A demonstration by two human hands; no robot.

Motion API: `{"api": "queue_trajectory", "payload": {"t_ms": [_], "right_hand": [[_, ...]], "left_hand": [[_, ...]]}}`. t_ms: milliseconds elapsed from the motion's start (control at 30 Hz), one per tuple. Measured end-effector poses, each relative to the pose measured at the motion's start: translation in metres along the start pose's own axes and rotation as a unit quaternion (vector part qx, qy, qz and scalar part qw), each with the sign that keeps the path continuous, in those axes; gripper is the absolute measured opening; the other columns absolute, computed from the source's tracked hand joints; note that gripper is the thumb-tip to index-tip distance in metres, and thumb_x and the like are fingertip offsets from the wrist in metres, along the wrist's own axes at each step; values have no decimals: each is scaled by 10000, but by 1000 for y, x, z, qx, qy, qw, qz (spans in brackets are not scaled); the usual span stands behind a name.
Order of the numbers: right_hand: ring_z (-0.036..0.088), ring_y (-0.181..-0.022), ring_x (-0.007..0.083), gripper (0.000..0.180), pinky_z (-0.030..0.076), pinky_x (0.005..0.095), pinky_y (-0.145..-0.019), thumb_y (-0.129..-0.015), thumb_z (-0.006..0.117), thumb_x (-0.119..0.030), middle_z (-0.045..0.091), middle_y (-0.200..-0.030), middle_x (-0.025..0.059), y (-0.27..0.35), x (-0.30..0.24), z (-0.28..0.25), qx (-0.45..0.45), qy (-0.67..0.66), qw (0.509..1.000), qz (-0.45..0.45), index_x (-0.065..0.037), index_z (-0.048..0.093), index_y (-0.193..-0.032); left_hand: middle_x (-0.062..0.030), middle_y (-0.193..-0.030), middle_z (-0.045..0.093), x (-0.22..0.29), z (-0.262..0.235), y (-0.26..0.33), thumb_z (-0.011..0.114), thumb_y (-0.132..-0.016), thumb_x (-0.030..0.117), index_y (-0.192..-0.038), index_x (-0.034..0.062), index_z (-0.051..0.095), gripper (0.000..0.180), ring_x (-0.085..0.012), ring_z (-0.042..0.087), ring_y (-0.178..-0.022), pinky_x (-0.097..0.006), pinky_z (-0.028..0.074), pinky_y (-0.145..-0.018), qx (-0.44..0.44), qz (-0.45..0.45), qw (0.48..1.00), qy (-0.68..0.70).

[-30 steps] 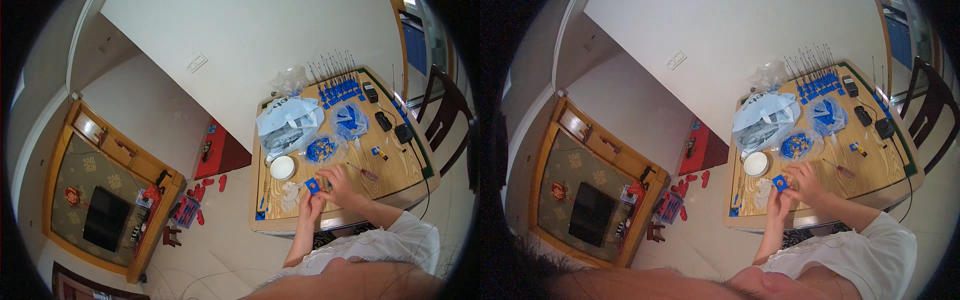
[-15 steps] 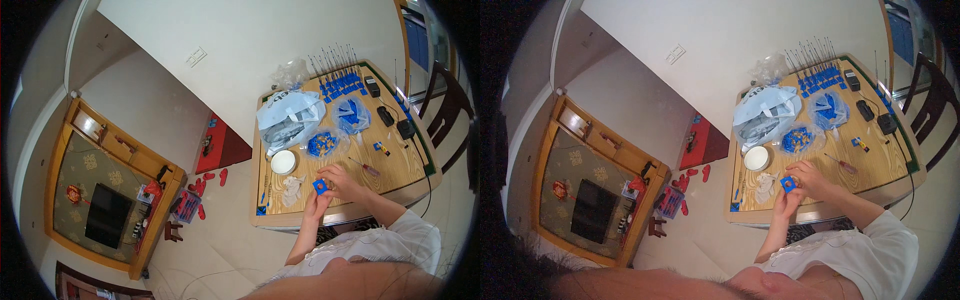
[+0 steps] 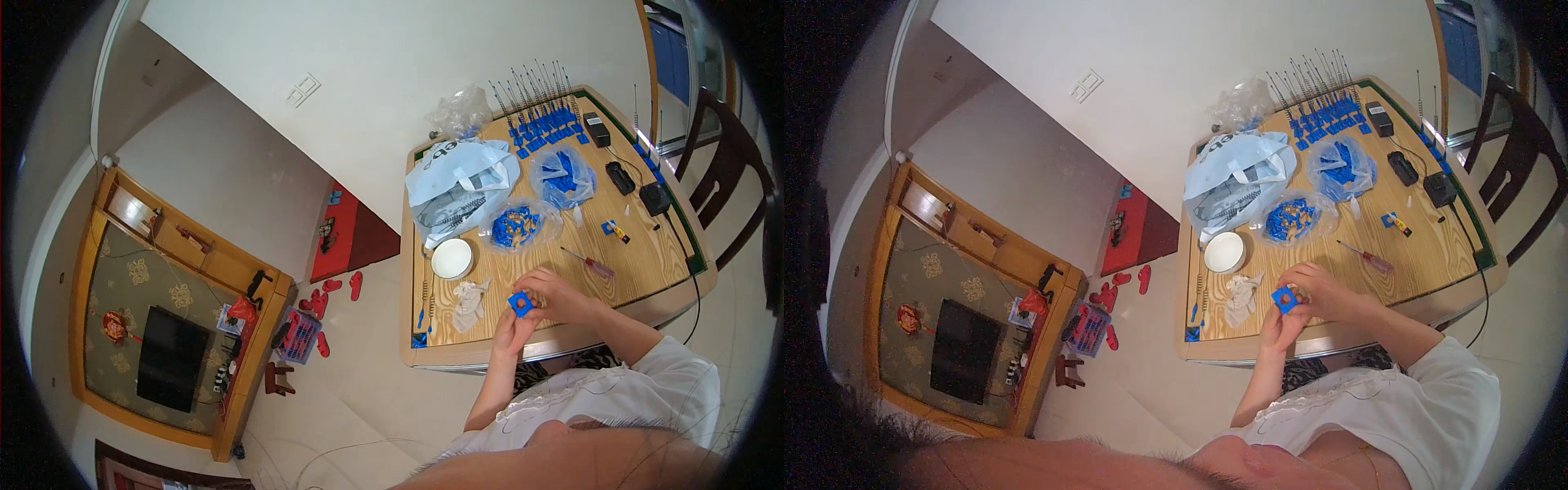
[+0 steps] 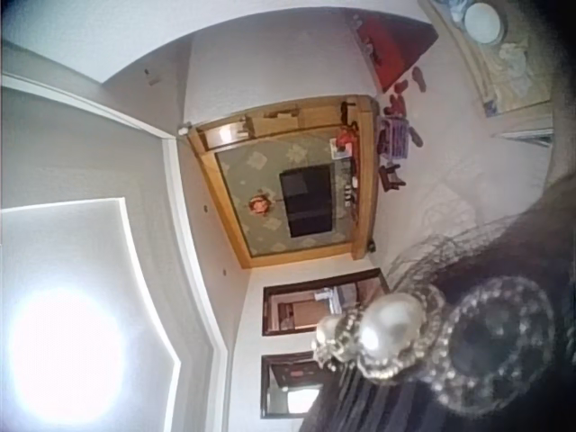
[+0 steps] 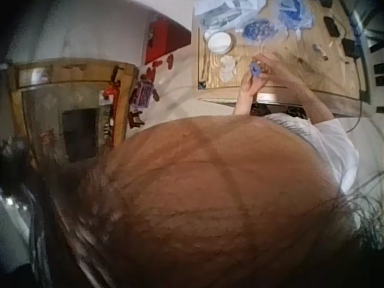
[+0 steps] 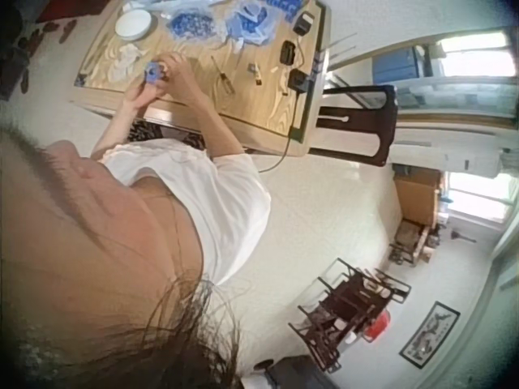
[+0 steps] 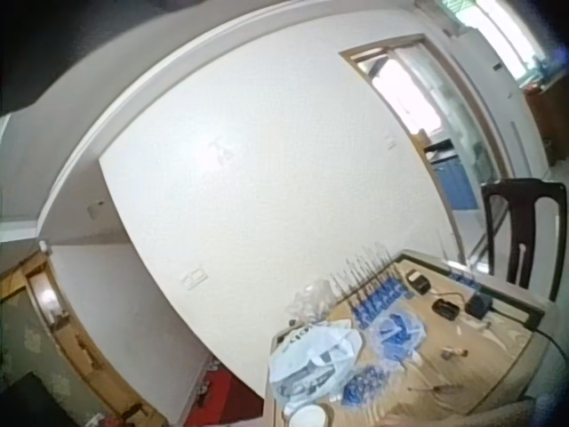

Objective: The person assembles small electronic components and wire coils onto blue base pieces using a manual assembly tool.

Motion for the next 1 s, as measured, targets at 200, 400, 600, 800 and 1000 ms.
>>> {"api": "queue_trajectory", "payload": {"t_ms": [200,400,600,800,1000], "right_hand": [[519,-1035,256,459,405,358,-902,-669,737,-67,569,-1085,103,4,11,-9,27,-41,998,43,-49,560,-1093],[599,-830,229,220,476,332,-734,-729,669,-34,610,-869,117,82,166,-117,364,68,890,265,-18,621,-943],[570,-745,253,199,457,350,-675,-710,690,-70,569,-786,110,147,224,-170,370,230,847,305,-20,611,-886],[575,-733,260,246,456,359,-664,-685,736,-105,579,-779,117,159,250,-173,298,228,836,400,-8,626,-882],[579,-686,234,226,459,343,-627,-676,748,-87,582,-736,111,156,253,-169,272,194,840,428,0,638,-853]], "left_hand": [[-41,-1178,542,-9,-5,-3,628,-839,373,-1220,105,487,487,-205,482,-1131,-387,374,-970,0,-24,995,96],[-60,-1147,548,4,-15,4,625,-849,319,-1238,110,484,464,-221,485,-1108,-394,370,-976,75,11,993,92],[-100,-1134,552,3,-18,3,604,-868,282,-1218,25,484,450,-236,495,-1054,-372,384,-965,77,15,986,144],[-116,-1138,550,-1,-9,-2,593,-876,264,-1178,42,516,383,-252,496,-1063,-385,387,-960,70,-2,985,160],[-113,-1145,551,-1,-17,5,589,-877,262,-1175,70,518,362,-253,500,-1071,-399,381,-968,85,2,987,133]]}}
Point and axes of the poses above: each hand's wrist, its own y-axis away from the middle knuckle, its own z-axis out of the palm, x = y × z, the point moved 9 cm from there along -y, towards the middle knuckle
